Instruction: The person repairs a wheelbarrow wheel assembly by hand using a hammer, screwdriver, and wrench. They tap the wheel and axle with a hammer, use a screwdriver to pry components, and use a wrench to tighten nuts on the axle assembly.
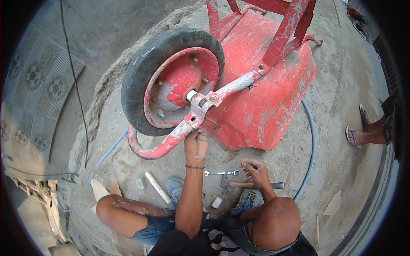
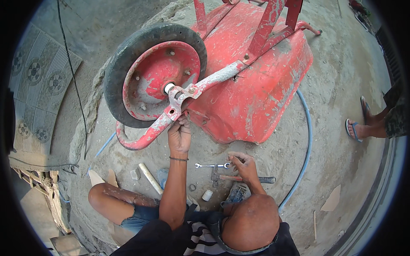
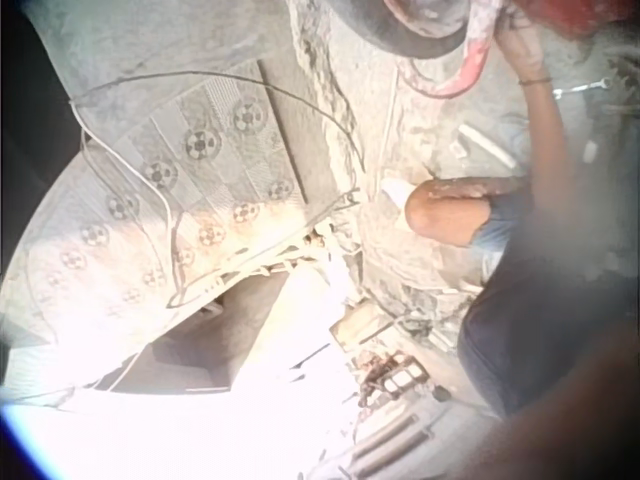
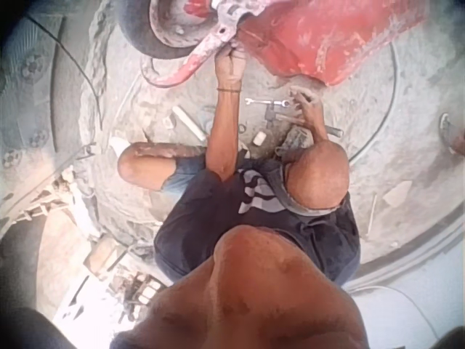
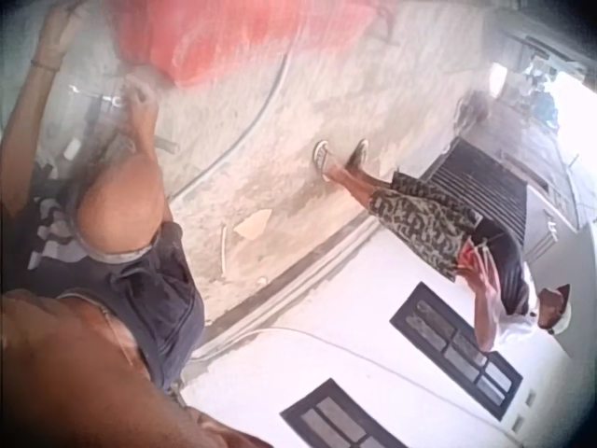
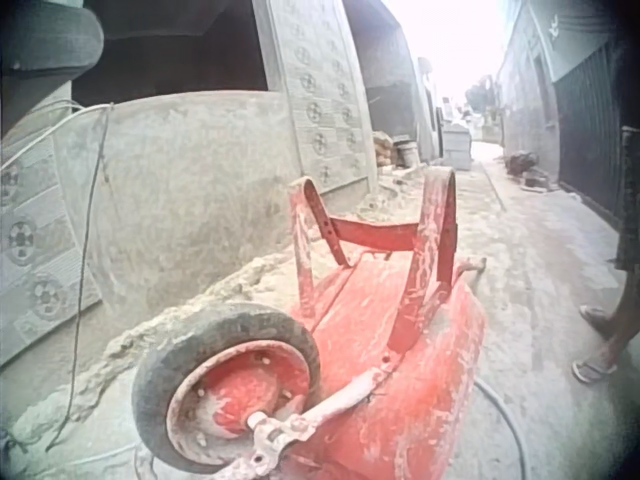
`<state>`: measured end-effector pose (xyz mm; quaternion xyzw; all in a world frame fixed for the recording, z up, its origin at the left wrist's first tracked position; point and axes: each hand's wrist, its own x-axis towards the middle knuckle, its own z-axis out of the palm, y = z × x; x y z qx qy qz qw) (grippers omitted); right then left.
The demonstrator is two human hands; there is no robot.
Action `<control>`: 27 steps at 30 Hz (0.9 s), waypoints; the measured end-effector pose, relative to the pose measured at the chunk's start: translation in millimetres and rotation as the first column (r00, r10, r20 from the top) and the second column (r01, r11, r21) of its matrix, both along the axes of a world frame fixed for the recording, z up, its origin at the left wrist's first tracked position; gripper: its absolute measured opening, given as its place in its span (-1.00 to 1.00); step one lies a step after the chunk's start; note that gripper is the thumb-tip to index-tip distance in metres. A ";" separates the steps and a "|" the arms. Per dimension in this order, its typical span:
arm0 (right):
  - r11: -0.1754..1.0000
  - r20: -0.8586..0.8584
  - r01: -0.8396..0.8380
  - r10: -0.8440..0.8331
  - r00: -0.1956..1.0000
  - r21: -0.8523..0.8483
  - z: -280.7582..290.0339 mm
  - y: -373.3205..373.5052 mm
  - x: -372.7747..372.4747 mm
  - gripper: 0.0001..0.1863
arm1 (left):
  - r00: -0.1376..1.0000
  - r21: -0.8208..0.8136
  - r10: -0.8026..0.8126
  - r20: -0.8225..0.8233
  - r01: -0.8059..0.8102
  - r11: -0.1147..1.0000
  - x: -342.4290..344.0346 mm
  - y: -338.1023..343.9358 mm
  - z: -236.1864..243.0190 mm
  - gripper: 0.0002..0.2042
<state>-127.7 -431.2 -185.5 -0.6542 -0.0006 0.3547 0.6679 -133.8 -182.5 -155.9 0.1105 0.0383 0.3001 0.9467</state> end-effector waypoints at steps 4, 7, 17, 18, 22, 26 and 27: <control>1.000 -0.036 -0.024 0.025 0.999 0.017 24.1 17.9 -1.4 -0.72 | 0.992 -0.146 -0.042 0.117 0.059 0.988 -14.3 -11.2 3.3 -0.73; 1.000 -0.027 -0.006 0.006 1.000 -0.002 -4.4 5.9 -4.5 -0.72 | 0.987 -0.264 -0.063 0.146 0.100 0.959 -7.4 -15.2 -1.4 -0.72; 1.000 -0.025 0.001 -0.001 1.000 0.013 0.6 6.3 -2.1 -0.71 | 0.994 -0.065 0.070 -0.080 -0.075 0.995 0.6 -11.3 7.4 -0.72; 1.000 -0.024 0.001 -0.001 1.000 0.020 0.0 6.1 -2.2 -0.71 | 0.994 -0.066 0.069 -0.080 -0.074 0.995 0.1 -10.0 6.6 -0.72; 1.000 -0.033 0.009 -0.008 0.999 0.019 0.3 5.2 -0.4 -0.71 | 0.999 -0.113 0.027 -0.023 -0.029 0.993 -4.2 -9.8 7.6 -0.74; 1.000 -0.015 0.005 -0.005 1.000 0.008 0.0 6.0 -1.3 -0.71 | 1.000 -0.235 -0.007 0.027 0.013 0.972 -4.7 -11.5 10.9 -0.74; 1.000 -0.017 0.010 -0.010 1.000 0.016 0.3 6.2 -1.5 -0.71 | 1.000 -0.236 -0.007 0.026 0.013 0.972 -3.5 -13.4 11.9 -0.74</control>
